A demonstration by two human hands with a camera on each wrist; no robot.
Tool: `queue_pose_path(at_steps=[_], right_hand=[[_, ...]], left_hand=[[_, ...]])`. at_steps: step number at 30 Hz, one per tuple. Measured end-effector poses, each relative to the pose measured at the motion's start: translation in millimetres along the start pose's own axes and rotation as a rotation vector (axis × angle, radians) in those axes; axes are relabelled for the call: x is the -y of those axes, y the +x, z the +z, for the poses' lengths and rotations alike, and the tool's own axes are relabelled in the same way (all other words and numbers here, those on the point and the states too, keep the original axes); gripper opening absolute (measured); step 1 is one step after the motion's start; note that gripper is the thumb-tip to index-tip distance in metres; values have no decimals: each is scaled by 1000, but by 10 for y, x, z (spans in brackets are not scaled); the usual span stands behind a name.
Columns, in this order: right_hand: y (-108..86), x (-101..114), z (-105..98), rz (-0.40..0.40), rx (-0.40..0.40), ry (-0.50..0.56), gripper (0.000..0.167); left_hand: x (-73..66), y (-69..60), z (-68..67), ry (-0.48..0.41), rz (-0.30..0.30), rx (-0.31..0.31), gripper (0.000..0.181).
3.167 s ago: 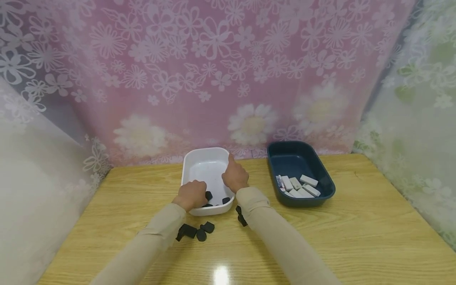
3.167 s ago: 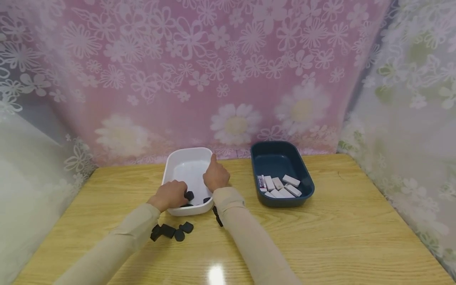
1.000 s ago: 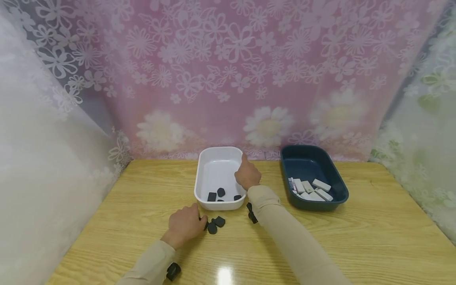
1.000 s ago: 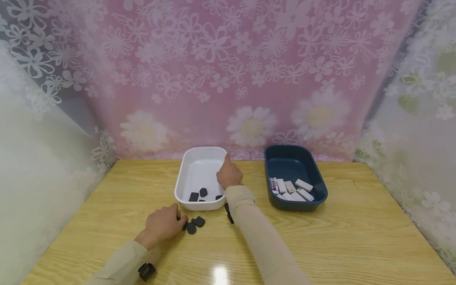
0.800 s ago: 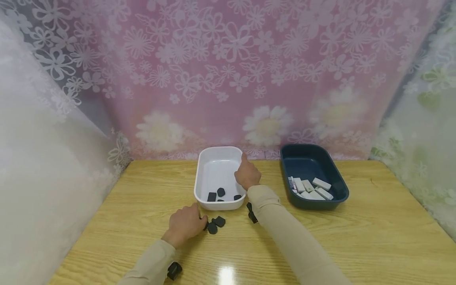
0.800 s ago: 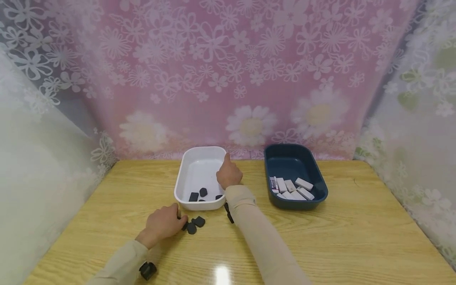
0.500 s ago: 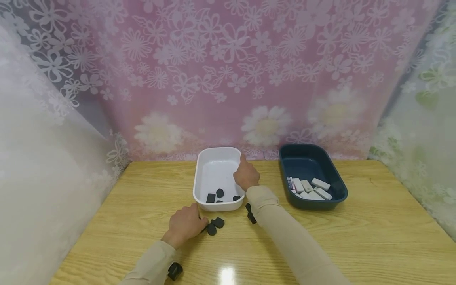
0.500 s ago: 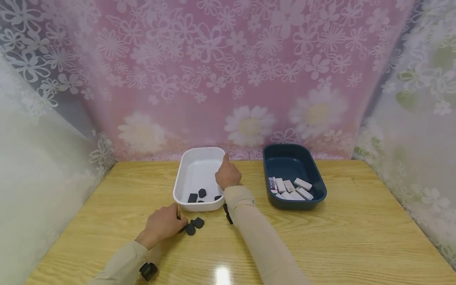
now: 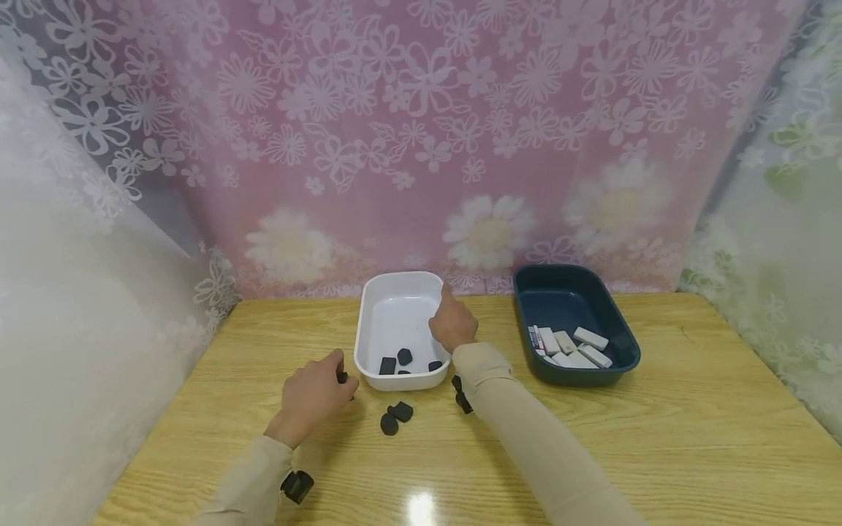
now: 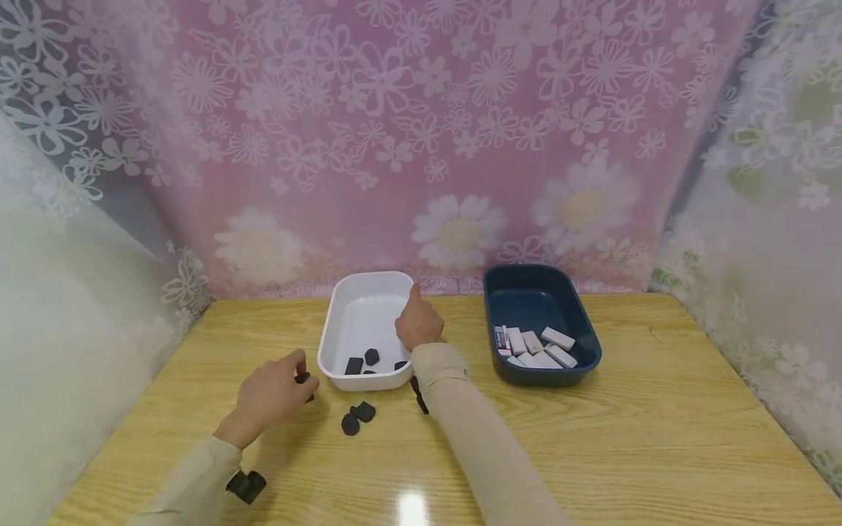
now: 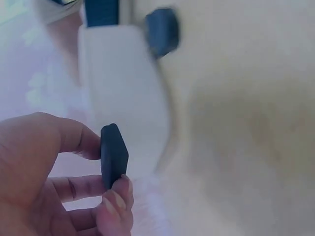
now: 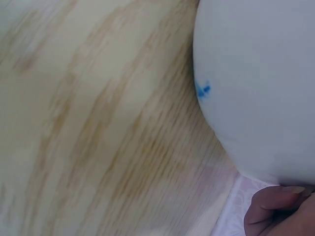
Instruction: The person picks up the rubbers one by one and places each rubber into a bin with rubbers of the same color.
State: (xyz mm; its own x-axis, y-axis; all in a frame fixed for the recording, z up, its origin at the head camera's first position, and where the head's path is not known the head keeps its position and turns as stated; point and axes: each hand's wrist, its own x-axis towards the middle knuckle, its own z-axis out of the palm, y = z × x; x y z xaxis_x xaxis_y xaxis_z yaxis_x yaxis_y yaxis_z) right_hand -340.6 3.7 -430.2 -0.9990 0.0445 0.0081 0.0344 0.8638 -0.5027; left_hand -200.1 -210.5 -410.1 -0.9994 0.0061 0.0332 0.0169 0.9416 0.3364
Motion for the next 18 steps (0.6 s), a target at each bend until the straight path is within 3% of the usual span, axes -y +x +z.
queue_pose_path(at_steps=[4, 8, 12, 18], right_hand=[[-6, 0, -11, -1, -6, 0, 72], [-4, -9, 0, 4, -15, -3, 72], [4, -5, 6, 8, -19, -6, 72], [8, 14, 12, 18, -10, -19, 73]], left_hand=[[-29, 94, -280, 27, 22, -44, 15], [-100, 239, -464, 47, 75, -75, 15], [-205, 407, -527, 63, 120, -64, 17], [-383, 652, -475, 45, 138, -9, 18]])
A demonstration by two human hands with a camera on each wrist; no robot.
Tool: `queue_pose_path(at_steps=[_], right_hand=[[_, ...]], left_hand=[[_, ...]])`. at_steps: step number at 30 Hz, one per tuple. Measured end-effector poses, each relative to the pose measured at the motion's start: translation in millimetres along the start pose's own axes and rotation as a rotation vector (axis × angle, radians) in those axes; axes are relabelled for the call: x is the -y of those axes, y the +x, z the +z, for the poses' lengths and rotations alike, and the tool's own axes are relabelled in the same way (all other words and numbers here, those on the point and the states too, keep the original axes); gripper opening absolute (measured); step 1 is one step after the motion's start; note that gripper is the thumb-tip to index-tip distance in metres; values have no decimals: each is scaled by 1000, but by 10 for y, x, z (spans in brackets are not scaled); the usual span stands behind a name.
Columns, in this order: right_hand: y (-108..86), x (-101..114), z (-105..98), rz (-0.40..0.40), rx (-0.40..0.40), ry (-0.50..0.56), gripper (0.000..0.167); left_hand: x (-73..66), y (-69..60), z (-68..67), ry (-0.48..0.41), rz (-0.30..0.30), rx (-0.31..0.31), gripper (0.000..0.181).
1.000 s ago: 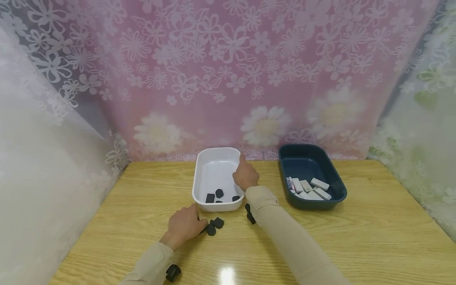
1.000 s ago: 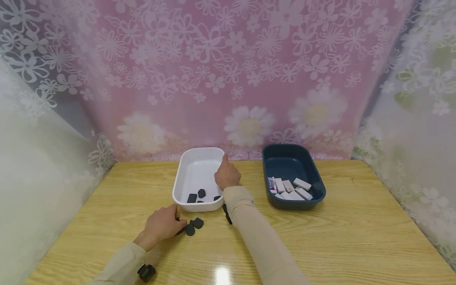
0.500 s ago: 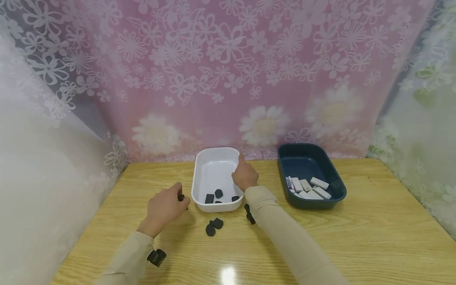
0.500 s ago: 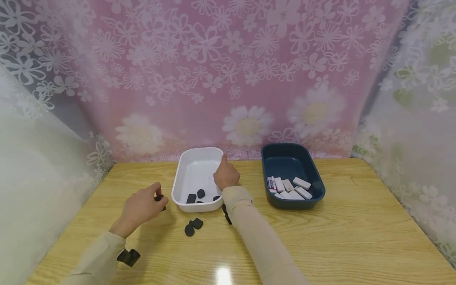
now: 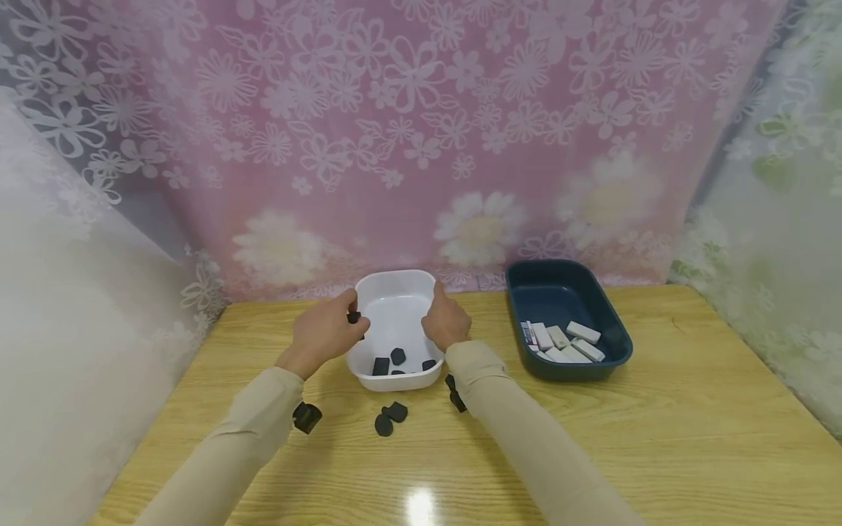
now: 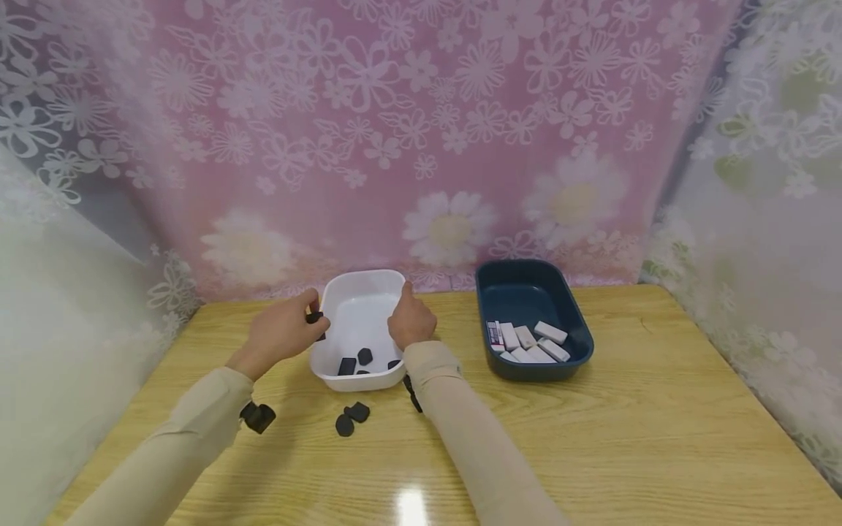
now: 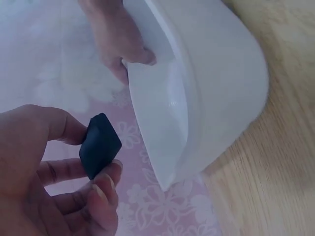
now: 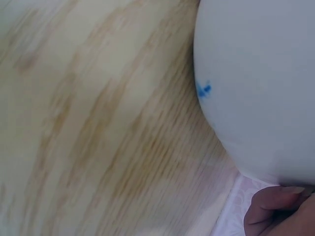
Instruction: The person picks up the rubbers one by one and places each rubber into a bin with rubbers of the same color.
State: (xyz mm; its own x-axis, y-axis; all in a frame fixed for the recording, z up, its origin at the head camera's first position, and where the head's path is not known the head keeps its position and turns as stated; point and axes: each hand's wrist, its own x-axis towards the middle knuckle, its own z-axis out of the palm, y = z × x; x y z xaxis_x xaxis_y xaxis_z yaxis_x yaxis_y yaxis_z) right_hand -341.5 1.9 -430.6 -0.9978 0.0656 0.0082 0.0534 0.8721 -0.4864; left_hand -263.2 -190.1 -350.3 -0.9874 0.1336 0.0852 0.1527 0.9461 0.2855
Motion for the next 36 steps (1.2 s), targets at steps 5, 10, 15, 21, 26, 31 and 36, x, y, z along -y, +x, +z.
queue_pose_path(at_steps=[5, 10, 15, 21, 26, 31, 36], right_hand=[[-1, 6, 12, 8, -7, -10, 73], [-23, 11, 17, 1, -10, -11, 73], [-38, 10, 24, 0, -10, -18, 72], [-34, 10, 1, 6, -7, -28, 72], [-30, 23, -9, 11, 9, -26, 72], [-16, 17, -3, 15, 0, -22, 72], [-22, 8, -5, 10, -10, -19, 72]], left_hand=[[-69, 208, 131, -10, 61, 5, 17], [-97, 337, 317, 43, 85, 27, 14], [-128, 402, 488, 160, 78, 53, 13], [-194, 473, 627, 240, 44, 118, 10], [-233, 475, 666, 317, 16, 171, 8], [-263, 435, 686, 409, 54, 198, 7], [-294, 400, 694, 438, 79, 202, 7]])
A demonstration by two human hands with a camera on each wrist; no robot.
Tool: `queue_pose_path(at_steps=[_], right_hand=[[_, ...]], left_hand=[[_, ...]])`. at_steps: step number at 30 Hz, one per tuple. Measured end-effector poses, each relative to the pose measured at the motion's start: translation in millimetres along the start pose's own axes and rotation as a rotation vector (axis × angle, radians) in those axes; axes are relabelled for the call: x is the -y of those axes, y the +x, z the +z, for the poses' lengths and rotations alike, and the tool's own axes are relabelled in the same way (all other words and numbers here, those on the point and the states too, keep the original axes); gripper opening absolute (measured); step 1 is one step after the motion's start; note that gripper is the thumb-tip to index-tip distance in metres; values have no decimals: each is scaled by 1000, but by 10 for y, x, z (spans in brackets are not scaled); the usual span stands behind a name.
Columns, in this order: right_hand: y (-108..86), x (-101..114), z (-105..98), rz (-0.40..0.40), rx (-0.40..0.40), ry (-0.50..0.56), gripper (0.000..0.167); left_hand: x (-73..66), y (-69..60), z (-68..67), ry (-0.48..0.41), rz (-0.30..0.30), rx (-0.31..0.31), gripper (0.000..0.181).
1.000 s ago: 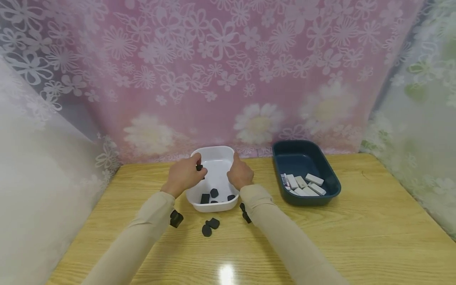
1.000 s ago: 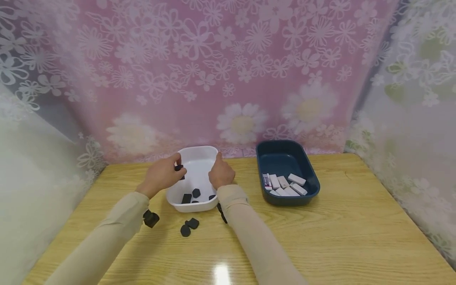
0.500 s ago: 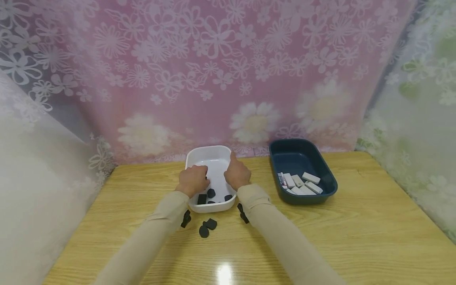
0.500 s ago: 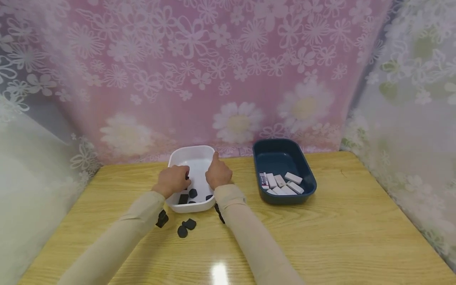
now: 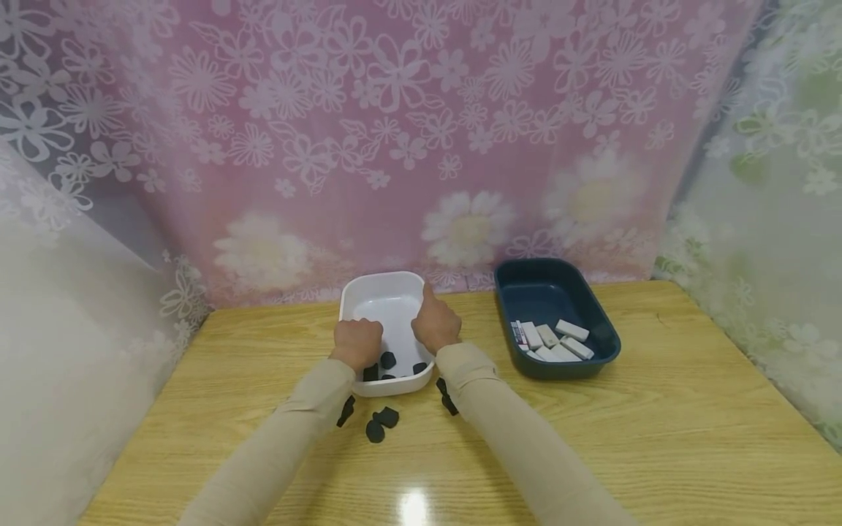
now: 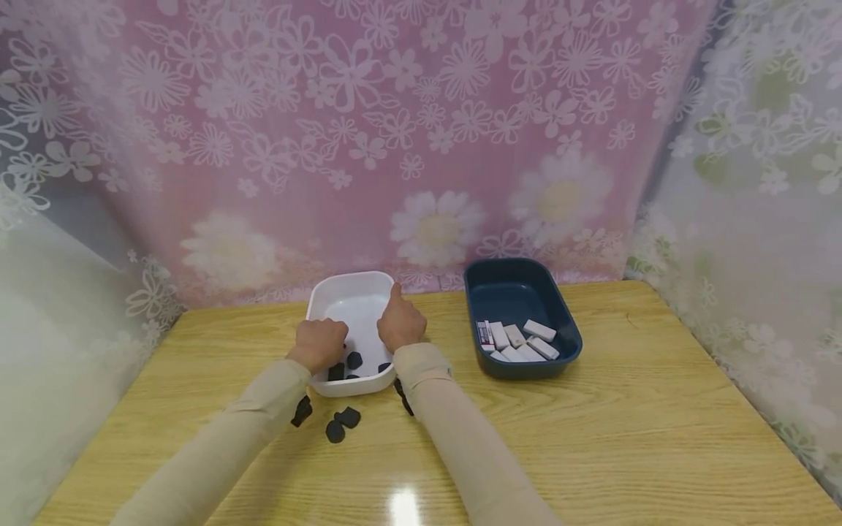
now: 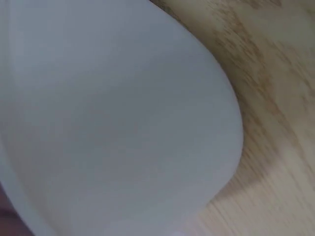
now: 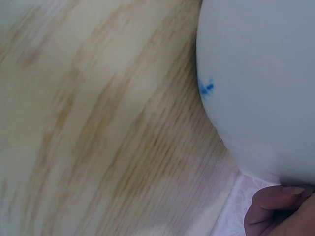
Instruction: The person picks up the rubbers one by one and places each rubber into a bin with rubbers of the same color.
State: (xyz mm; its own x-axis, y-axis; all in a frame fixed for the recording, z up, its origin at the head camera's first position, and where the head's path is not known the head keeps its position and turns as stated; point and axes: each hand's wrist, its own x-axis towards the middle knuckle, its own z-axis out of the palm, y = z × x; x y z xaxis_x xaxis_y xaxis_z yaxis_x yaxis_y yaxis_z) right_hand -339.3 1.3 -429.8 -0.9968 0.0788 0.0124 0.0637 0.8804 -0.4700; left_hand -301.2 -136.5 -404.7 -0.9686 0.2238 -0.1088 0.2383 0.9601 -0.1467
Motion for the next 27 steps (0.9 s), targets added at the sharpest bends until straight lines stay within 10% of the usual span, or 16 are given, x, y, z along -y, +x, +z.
queue_pose_path(at_steps=[8, 22, 27], right_hand=[[-5, 7, 16, -10, 17, -3, 73], [3, -27, -29, -8, 13, 18, 74], [18, -12, -10, -16, 23, 19, 73]], left_hand=[[132, -111, -29, -237, 3, -137, 13], [303, -839, 29, -440, -33, -485, 13], [243, -1053, 148, -465, 19, -451, 12]])
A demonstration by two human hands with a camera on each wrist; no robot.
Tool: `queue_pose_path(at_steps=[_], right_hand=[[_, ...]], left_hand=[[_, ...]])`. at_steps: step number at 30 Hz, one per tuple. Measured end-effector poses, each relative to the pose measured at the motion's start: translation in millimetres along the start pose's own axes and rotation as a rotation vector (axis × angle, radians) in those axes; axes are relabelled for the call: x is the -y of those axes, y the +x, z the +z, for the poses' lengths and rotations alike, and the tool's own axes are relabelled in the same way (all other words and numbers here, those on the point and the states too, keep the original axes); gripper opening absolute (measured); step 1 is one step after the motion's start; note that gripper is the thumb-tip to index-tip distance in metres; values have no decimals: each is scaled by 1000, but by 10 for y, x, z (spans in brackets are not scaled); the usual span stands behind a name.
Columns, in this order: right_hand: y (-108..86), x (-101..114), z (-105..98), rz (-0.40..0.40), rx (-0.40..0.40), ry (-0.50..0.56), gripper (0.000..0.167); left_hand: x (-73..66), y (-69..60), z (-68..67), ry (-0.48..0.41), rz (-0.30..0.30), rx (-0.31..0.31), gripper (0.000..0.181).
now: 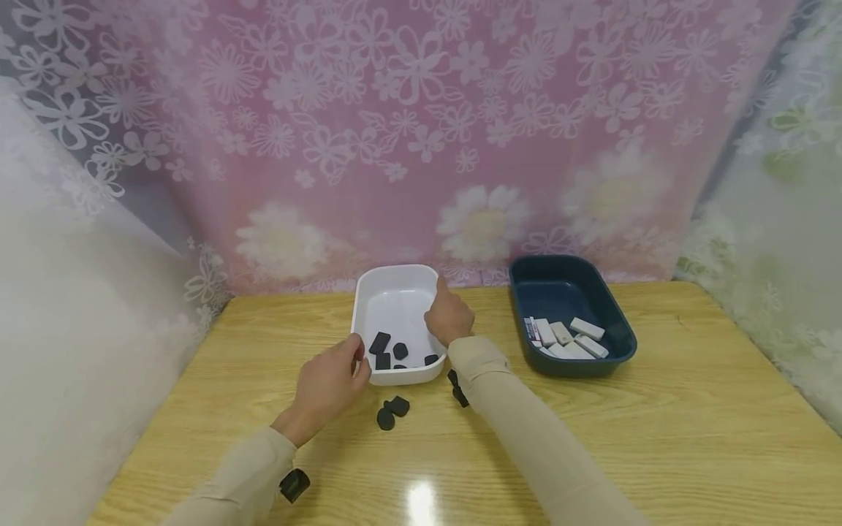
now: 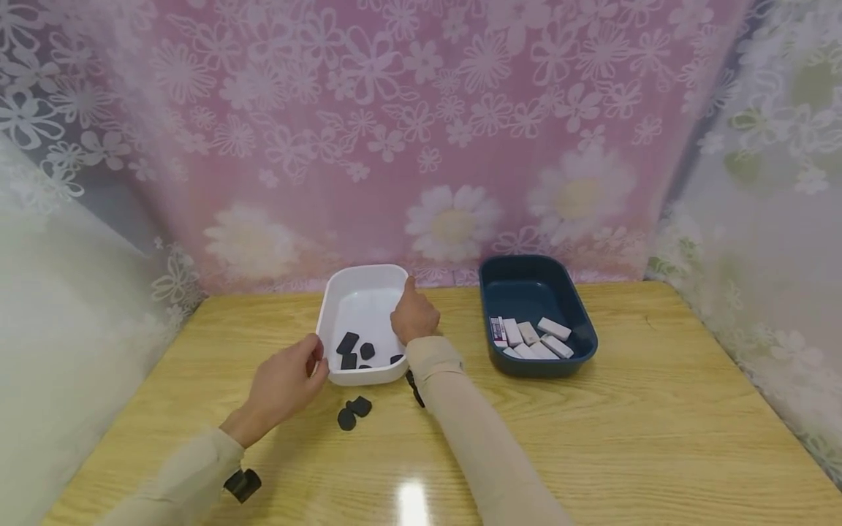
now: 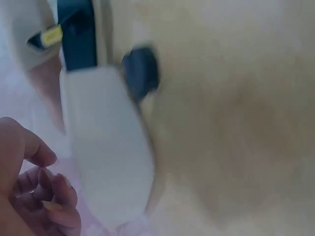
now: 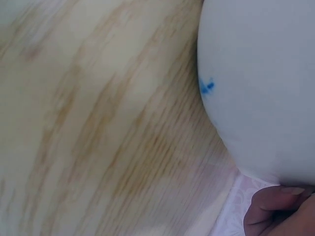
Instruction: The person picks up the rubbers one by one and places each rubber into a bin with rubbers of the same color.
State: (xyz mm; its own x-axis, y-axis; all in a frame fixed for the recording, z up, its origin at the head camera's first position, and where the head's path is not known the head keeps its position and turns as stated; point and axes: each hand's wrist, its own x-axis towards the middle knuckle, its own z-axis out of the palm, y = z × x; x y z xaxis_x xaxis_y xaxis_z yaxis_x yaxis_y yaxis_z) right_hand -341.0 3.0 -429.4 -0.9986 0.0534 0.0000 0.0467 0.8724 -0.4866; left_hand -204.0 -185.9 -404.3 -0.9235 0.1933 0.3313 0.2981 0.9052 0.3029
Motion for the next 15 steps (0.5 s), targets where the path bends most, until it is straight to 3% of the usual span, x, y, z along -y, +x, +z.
queue_pose_path(at_steps=[6, 11, 15], right_hand=[[-2, 3, 2, 2, -12, -2, 73], [-22, 3, 16, 1, 4, 5, 72], [-24, -3, 18, 6, 5, 1, 74]], left_hand=[[-129, -180, 134, 62, 16, 146, 18], [-259, -327, 185, 119, -16, 208, 34], [-306, -393, 243, 131, -38, 252, 35]])
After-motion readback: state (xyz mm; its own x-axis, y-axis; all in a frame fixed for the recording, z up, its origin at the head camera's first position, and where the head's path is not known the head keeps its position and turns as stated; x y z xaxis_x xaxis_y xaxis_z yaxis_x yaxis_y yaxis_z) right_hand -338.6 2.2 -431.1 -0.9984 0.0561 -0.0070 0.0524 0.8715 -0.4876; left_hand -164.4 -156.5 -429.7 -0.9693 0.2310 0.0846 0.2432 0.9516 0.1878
